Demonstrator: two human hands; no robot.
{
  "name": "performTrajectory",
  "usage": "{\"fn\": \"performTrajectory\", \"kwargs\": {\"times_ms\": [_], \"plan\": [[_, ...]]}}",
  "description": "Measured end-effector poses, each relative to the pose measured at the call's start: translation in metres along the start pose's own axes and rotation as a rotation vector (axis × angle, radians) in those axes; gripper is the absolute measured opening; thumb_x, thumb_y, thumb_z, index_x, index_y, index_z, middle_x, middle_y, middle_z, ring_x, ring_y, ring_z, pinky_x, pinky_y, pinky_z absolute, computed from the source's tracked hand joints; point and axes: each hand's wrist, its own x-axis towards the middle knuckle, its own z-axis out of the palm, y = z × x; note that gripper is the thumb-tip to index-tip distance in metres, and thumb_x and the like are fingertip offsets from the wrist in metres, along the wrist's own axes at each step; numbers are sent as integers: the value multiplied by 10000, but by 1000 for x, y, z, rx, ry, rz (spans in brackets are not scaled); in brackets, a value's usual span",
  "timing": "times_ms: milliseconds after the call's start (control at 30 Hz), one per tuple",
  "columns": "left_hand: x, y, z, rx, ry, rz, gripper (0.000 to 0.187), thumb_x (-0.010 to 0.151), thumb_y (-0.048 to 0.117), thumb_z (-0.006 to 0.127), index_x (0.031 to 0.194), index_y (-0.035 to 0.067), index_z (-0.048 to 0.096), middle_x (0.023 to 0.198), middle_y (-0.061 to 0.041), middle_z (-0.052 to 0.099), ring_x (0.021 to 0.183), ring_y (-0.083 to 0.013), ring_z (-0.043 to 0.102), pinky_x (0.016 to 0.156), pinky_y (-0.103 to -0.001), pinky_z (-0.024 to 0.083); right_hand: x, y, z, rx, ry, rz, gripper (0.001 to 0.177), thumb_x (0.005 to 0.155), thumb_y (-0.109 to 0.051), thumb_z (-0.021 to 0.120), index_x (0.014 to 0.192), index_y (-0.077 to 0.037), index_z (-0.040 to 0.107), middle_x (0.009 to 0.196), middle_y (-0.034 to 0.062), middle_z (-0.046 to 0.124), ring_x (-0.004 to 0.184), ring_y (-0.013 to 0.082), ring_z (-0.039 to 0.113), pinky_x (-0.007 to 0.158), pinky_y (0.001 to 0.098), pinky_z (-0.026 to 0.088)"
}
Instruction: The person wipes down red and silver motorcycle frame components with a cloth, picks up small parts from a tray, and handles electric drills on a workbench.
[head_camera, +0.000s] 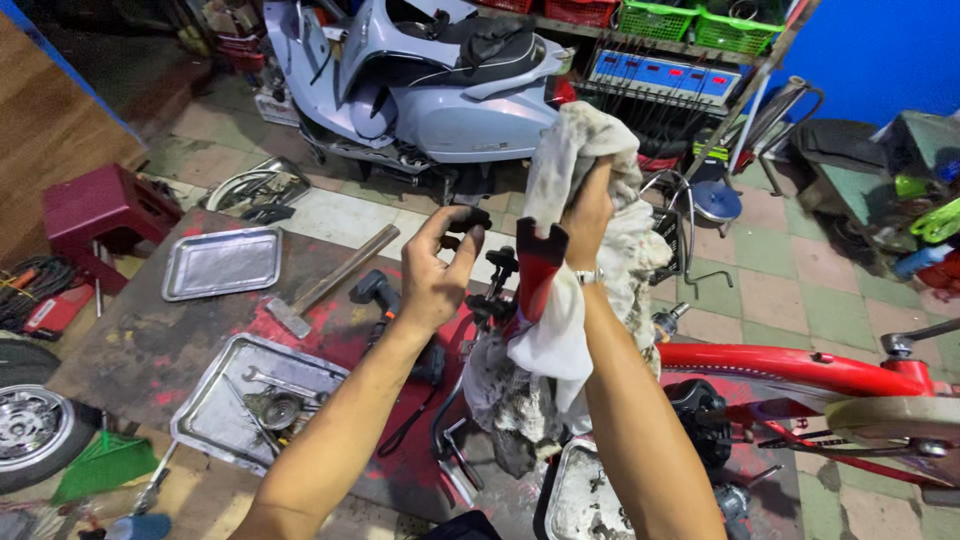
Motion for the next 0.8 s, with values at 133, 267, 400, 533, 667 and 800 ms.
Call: {"fn": "performTrajectory", "kwargs": {"times_ms": [133,267,400,533,667,800], "plan": [[-1,-4,-2,-34,-10,-13,195,998,171,660,1107,13,697,980,-55,754,903,-113,680,789,-270,523,-23,8,-2,-68,52,-77,705,1038,-141,668,1576,57,259,1153,229,696,990,344,727,828,389,567],[5,-1,-3,-18,-7,-20,200,997,184,656,1099,22,713,957,-48,748,866,-103,662,769,-267,522,-22,16,3,-94,89,51,516,989,-162,711,1407,25,473,951,153,745,798,229,742,689,346,565],[4,3,-5,-46,-13,5,195,1005,191,648,1085,26,715,973,-35,752,884,-95,676,786,-261,532,-46,20,6,209,290,444,328,1130,-248,478,1273,-20,665,888,80,767,726,126,677,630,292,527],[0,4,-4,-103,-40,-10,187,1017,181,655,1092,18,708,953,-35,748,873,-89,649,793,-256,528,-64,40,5,150,205,155,301,1025,-141,695,1264,16,604,942,93,715,808,144,667,712,301,544],[13,10,10,-145,-54,-30,175,1006,166,650,1093,27,710,943,-26,741,840,-76,653,773,-242,529,-35,56,-14,-208,162,301,253,1058,-198,636,1211,3,658,877,83,697,735,160,632,684,308,497],[16,12,4,-171,-60,-16,160,1010,147,651,1098,27,712,956,-21,744,856,-71,661,784,-239,533,-20,27,-37,82,444,158,282,1093,-198,581,1245,35,626,1069,133,702,951,199,647,881,339,516]]}}
